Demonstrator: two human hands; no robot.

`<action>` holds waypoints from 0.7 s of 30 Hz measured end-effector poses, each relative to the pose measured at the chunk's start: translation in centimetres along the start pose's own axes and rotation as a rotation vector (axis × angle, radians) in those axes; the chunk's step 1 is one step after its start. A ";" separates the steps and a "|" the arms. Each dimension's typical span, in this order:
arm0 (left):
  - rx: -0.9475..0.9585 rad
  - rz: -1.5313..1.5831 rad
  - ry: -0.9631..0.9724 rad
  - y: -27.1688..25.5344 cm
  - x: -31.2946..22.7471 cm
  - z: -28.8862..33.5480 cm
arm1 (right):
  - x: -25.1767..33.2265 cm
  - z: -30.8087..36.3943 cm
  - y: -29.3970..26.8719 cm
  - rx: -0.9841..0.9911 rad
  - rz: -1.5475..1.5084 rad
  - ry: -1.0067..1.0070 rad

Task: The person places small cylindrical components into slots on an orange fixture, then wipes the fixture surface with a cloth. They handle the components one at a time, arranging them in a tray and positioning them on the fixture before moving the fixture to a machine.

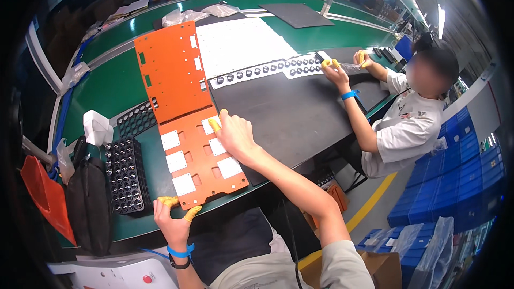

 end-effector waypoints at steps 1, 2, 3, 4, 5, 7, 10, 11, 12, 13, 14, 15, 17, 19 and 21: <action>-0.003 -0.005 0.008 0.0 0.0 0.0 | 0.0 0.1 0.0 -0.003 0.001 0.007; -0.007 -0.006 0.009 0.0 0.0 0.0 | 0.1 0.2 -0.2 -0.006 -0.001 0.011; -0.011 -0.007 0.011 0.0 0.0 0.0 | 0.1 0.2 -0.3 -0.009 -0.003 0.015; -0.014 -0.008 0.013 0.0 0.0 0.0 | 0.1 0.2 -0.1 -0.008 0.000 0.011; -0.015 -0.006 0.011 0.0 -0.1 0.0 | -0.2 0.2 0.1 -0.008 0.005 0.008; -0.015 -0.001 0.008 0.0 -0.3 0.0 | -0.2 0.2 0.2 -0.009 0.008 0.007; -0.013 -0.017 -0.001 0.0 -0.3 0.0 | 0.0 0.2 0.3 -0.003 0.002 0.020; -0.012 -0.020 0.003 0.0 -0.3 0.1 | 0.1 0.2 0.3 0.006 0.001 0.029; -0.012 -0.023 0.007 0.0 -0.2 0.1 | 0.0 0.2 0.3 0.016 -0.001 0.038; -0.011 -0.026 0.011 0.1 -0.2 0.1 | 0.0 0.2 0.3 0.016 0.004 0.035; -0.010 -0.026 0.009 0.1 -0.2 0.1 | 0.0 0.3 0.3 0.017 0.009 0.030; -0.010 -0.027 0.006 0.1 -0.1 0.1 | 0.0 0.3 0.3 0.018 0.013 0.026; -0.009 -0.032 0.011 0.2 -0.1 0.1 | -0.1 0.4 0.3 0.005 0.002 0.024; -0.007 -0.039 0.027 0.2 -0.2 0.0 | -0.3 0.4 0.1 -0.005 -0.020 0.028; -0.006 -0.027 0.014 0.1 -0.1 0.0 | -0.1 0.3 -0.4 -0.009 -0.055 0.030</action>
Point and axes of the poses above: each hand's wrist, its own z-axis away from the middle knuckle, its own y-axis out of the palm, x = y × z, the point moved 4 cm from there along -z, towards the middle knuckle, and after that the axes turned 13 degrees about z, right-handed, at the moved point
